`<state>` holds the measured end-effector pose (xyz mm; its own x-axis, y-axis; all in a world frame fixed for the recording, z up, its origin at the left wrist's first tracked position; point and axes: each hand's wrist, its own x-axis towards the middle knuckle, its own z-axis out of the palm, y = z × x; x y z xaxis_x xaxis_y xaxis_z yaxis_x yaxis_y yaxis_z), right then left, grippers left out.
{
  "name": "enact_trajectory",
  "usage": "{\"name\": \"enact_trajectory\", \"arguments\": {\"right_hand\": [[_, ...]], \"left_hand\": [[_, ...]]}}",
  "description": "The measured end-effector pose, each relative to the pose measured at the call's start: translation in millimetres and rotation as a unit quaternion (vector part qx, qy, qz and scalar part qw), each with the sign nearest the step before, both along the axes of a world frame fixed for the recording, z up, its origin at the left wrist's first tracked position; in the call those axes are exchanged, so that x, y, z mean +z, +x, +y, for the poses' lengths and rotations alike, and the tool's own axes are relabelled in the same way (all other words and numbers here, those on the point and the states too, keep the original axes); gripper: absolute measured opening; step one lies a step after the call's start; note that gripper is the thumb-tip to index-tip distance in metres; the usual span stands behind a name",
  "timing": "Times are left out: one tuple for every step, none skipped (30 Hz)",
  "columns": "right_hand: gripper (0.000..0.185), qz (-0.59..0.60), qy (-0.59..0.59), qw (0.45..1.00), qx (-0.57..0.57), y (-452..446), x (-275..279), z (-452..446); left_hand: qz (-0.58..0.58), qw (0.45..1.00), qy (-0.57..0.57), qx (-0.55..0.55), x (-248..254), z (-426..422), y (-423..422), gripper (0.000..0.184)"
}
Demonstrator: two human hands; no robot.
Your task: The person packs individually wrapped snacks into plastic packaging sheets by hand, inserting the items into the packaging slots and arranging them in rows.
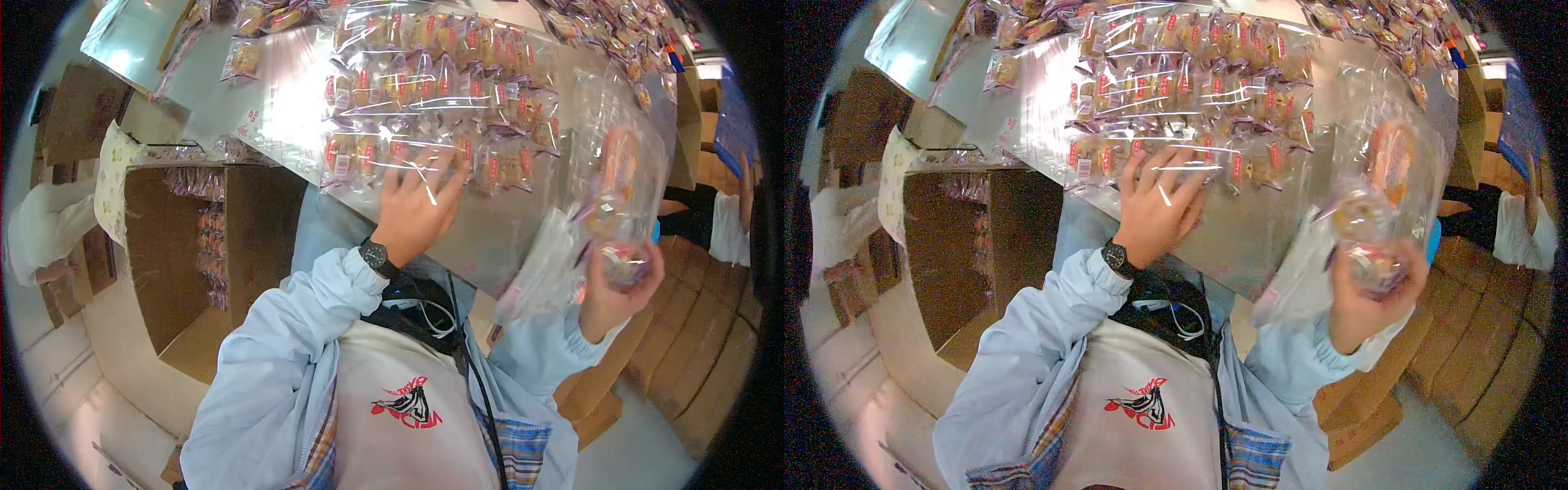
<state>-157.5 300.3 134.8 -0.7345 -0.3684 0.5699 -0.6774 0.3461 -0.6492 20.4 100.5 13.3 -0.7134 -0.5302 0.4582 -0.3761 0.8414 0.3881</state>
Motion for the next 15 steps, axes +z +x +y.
{"name": "enact_trajectory", "arguments": {"right_hand": [[0.061, 0.011, 0.036, 0.998, 0.053, 7, 1, 5], [0.061, 0.022, 0.071, 0.991, 0.108, 16, -1, 7], [0.061, -0.002, 0.089, 0.986, 0.140, 26, -10, 3], [0.062, -0.027, 0.108, 0.979, 0.172, 37, -18, 0], [0.062, -0.086, 0.108, 0.974, 0.179, 51, -36, -4], [0.062, -0.124, 0.115, 0.969, 0.183, 60, -56, -9], [0.062, -0.160, 0.121, 0.962, 0.185, 67, -75, -12], [0.062, -0.131, 0.153, 0.966, 0.160, 71, -92, -11], [0.061, -0.100, 0.184, 0.968, 0.135, 74, -106, -13], [0.061, -0.071, 0.215, 0.968, 0.111, 75, -116, -13], [0.063, -0.104, 0.206, 0.970, 0.081, 76, -117, -16], [0.064, -0.066, 0.232, 0.967, 0.077, 79, -111, -19], [0.065, -0.024, 0.256, 0.964, 0.070, 79, -102, -25], [0.066, 0.022, 0.276, 0.959, 0.062, 77, -98, -33], [0.068, 0.011, 0.264, 0.962, 0.065, 79, -98, -39]], "left_hand": [[-0.003, 1.000, 0.000, -0.001, 2, 0, -2, 0.038], [-0.006, 1.000, -0.001, 0.000, 4, -1, -4, 0.037], [-0.010, 1.000, -0.001, 0.003, 5, -2, -4, 0.037], [-0.008, 1.000, -0.001, 0.003, 4, -1, -3, 0.037], [-0.006, 1.000, -0.002, 0.004, 3, -2, -2, 0.036], [-0.004, 1.000, -0.003, 0.003, 3, -2, -1, 0.036], [-0.001, 1.000, -0.005, 0.005, 2, -1, 0, 0.035], [0.004, 1.000, -0.009, 0.006, 0, -1, 0, 0.034], [0.009, 1.000, -0.014, 0.006, 0, -2, -2, 0.033], [0.007, 1.000, -0.011, 0.007, 1, -4, -3, 0.032], [0.002, 1.000, -0.004, 0.008, 7, -4, -2, 0.031], [-0.005, 1.000, 0.005, 0.006, 10, -2, -1, 0.031], [-0.003, 1.000, 0.001, 0.007, 11, -2, -2, 0.031], [0.004, 1.000, -0.004, 0.008, 10, -2, -3, 0.031], [0.011, 1.000, -0.010, 0.010, 9, -2, -4, 0.031]]}}
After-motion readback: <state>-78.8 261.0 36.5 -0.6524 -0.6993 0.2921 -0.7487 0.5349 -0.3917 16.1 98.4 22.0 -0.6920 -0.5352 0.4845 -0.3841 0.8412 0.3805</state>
